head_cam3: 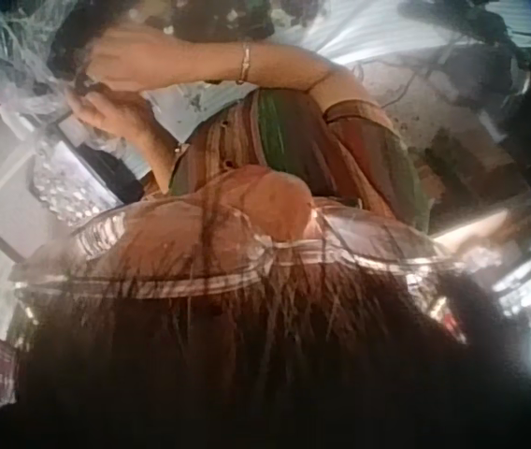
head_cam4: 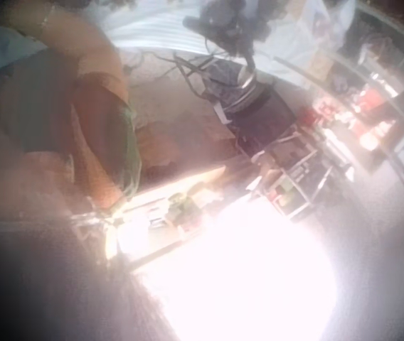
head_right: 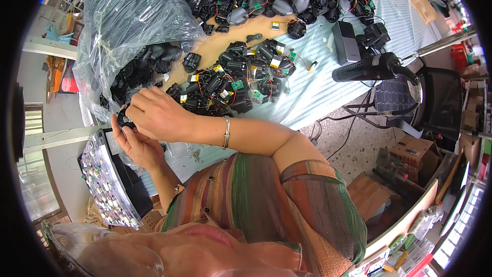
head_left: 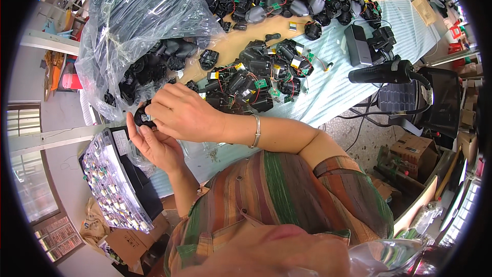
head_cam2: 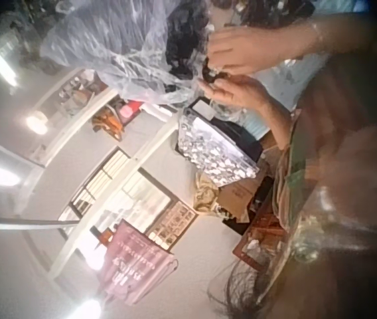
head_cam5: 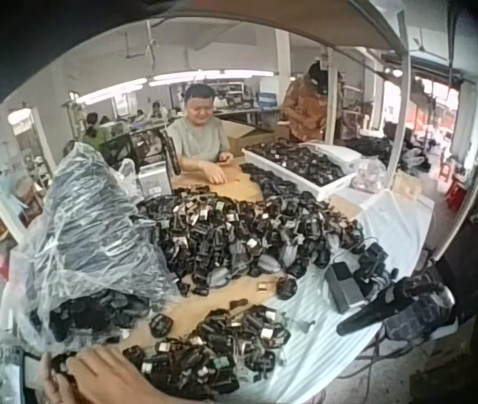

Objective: The person assembles small black electronic components by hand at a workbench. They pick up a black housing, insert a white cylindrical part, and connect wires to a circuit board before placing the assembled unit on the table. The process is repeated with multiple units.

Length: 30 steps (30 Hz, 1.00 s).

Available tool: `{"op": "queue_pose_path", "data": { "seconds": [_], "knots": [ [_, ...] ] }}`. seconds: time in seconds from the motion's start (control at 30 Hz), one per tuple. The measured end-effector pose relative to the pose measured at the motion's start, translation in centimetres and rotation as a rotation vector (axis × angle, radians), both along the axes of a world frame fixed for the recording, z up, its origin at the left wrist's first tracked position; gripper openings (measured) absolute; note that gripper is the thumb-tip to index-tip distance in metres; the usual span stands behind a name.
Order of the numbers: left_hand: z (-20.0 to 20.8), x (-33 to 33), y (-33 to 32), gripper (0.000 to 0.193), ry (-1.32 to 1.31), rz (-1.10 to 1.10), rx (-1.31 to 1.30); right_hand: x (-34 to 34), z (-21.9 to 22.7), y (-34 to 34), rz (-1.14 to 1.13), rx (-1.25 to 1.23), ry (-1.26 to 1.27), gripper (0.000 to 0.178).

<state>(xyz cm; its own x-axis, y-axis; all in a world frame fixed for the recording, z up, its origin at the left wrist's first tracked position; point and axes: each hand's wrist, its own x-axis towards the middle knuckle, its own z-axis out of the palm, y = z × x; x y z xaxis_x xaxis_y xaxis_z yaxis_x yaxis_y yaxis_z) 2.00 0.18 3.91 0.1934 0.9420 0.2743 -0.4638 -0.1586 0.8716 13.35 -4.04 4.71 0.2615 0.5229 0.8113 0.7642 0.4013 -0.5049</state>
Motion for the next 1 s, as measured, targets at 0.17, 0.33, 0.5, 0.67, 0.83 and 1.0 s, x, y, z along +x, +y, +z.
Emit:
{"op": "queue_pose_path", "data": {
  "seconds": [0.17,0.33,0.5,0.67,0.83,1.0],
  "knots": [
    [-2.0,-2.2,1.2,0.046,0.092,-0.111,0.13,0.2,0.1,-0.2,0.03,-0.009,-0.006,0.016],
    [-1.2,-1.6,0.6,0.043,0.074,-0.073,0.1,0.1,-0.3,-0.1,0.065,0.004,0.047,0.014],
    [-1.2,-1.5,0.4,0.04,0.013,-0.12,-0.001,0.0,-0.8,0.1,0.101,0.016,0.132,0.015],
    [-1.4,-1.6,0.6,0.041,-0.036,-0.174,-0.045,0.1,-1.0,0.1,0.088,0.019,0.135,0.016],
    [-1.5,-1.9,0.7,0.042,-0.043,-0.183,-0.057,0.5,-0.7,-0.3,0.072,-0.01,0.021,0.018],
    [-1.4,-2.0,0.1,0.042,-0.048,-0.164,-0.071,0.3,-1.0,0.0,0.08,0.059,-0.017,0.019]
  ]
}}
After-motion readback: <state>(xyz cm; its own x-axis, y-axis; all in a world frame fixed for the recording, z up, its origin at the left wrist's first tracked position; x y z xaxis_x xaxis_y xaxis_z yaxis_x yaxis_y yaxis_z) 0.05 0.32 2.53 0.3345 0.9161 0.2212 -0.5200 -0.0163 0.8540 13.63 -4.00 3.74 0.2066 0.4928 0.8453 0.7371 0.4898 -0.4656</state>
